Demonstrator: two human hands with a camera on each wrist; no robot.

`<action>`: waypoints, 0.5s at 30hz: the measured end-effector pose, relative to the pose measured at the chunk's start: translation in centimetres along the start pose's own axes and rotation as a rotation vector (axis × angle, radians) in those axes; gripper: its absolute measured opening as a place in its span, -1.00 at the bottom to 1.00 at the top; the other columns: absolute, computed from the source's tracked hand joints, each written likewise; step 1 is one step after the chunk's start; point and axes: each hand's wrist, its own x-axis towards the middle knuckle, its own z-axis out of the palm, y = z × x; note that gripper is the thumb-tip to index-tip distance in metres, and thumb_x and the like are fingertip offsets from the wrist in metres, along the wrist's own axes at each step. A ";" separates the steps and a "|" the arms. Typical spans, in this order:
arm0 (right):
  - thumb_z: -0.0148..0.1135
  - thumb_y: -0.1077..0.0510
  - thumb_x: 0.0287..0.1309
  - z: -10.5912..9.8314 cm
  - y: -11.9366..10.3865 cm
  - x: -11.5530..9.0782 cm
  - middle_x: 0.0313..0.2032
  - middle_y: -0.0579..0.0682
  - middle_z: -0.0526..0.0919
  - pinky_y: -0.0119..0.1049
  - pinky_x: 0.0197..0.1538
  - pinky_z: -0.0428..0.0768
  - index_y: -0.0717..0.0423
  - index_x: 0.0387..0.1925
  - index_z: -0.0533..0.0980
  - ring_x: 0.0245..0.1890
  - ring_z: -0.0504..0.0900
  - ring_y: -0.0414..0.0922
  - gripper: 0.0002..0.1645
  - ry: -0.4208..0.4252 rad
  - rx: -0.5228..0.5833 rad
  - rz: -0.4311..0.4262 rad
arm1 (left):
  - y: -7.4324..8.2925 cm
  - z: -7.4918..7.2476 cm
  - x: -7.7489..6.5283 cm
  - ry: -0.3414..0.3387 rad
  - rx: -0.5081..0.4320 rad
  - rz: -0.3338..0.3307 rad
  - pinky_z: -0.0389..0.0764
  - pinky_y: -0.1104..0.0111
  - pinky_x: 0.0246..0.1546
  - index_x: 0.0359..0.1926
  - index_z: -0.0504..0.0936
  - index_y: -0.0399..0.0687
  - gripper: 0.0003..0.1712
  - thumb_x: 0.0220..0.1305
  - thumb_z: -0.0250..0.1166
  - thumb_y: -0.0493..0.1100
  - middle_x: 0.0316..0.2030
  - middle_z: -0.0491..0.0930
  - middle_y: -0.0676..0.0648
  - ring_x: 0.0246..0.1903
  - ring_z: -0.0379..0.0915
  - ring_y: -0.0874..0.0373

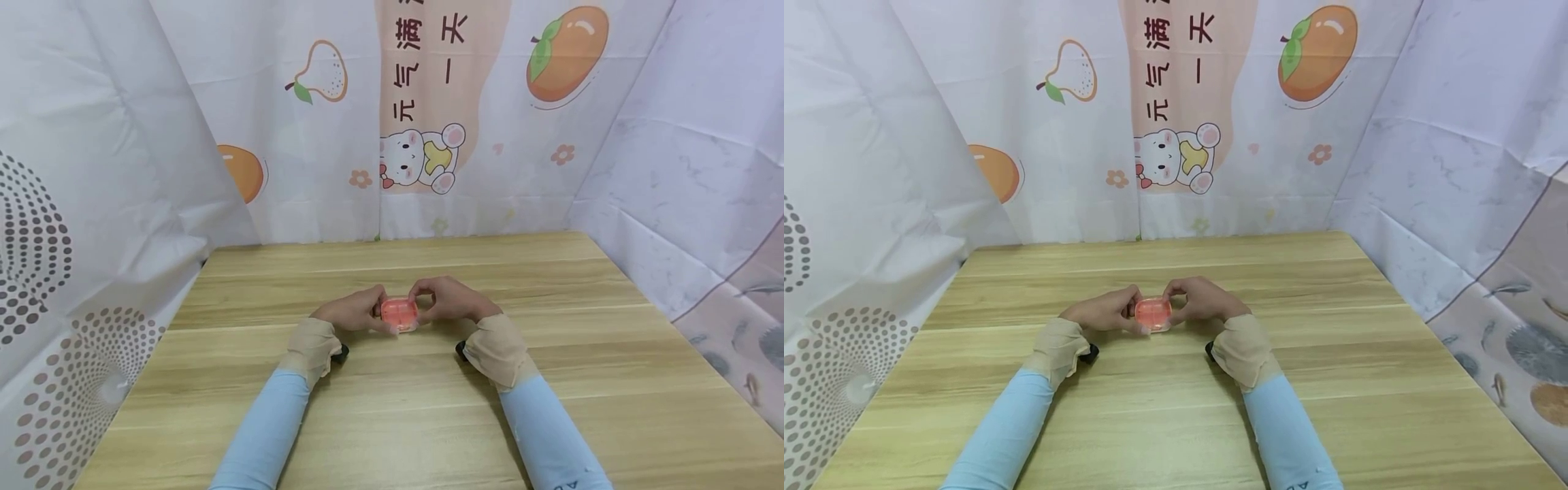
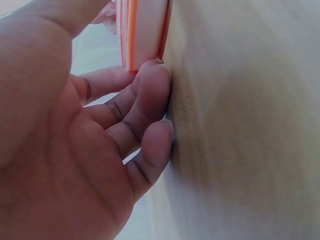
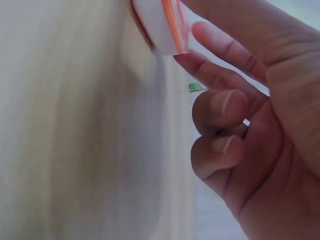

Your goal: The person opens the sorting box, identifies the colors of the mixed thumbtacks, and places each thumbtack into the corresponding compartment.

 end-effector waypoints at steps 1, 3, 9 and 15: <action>0.69 0.00 -0.06 -0.1 -0.3 -0.1 0.07 -0.16 0.69 -0.09 0.26 0.46 -0.09 -0.12 0.63 0.16 0.58 -0.13 -0.52 -0.003 -0.020 0.008 | 0.1 0.0 0.0 -0.003 0.004 0.004 0.41 0.35 -0.33 -0.06 0.40 -0.15 -0.42 0.21 0.55 0.07 -0.30 0.51 -0.03 -0.36 0.34 0.20; 0.70 -0.02 -0.09 -0.2 -0.8 -0.4 0.06 -0.16 0.70 -0.07 0.34 0.41 -0.08 -0.14 0.63 0.28 0.53 -0.10 -0.52 -0.017 -0.049 0.012 | 0.2 0.1 0.1 -0.011 0.019 0.004 0.42 0.35 -0.32 -0.07 0.40 -0.12 -0.39 0.16 0.57 0.11 -0.31 0.51 -0.01 -0.36 0.35 0.21; 0.63 0.14 0.00 -1.0 -2.3 -1.3 0.01 -0.11 0.71 0.00 0.33 0.43 0.05 -0.16 0.62 0.26 0.56 -0.01 -0.62 -0.136 0.005 0.044 | 0.7 0.4 0.1 -0.055 0.042 -0.010 0.41 0.38 -0.28 -0.09 0.45 -0.01 -0.34 0.02 0.64 0.18 -0.32 0.47 0.01 -0.33 0.33 0.25; 0.62 0.08 0.06 -1.5 -2.2 -1.9 -0.03 -0.14 0.71 0.00 0.30 0.45 0.09 -0.13 0.63 0.27 0.54 -0.03 -0.61 -0.188 0.095 0.101 | 1.1 0.5 0.1 -0.073 0.024 0.006 0.36 0.36 -0.30 -0.08 0.45 -0.08 -0.32 0.01 0.65 0.14 -0.31 0.43 -0.04 -0.33 0.29 0.20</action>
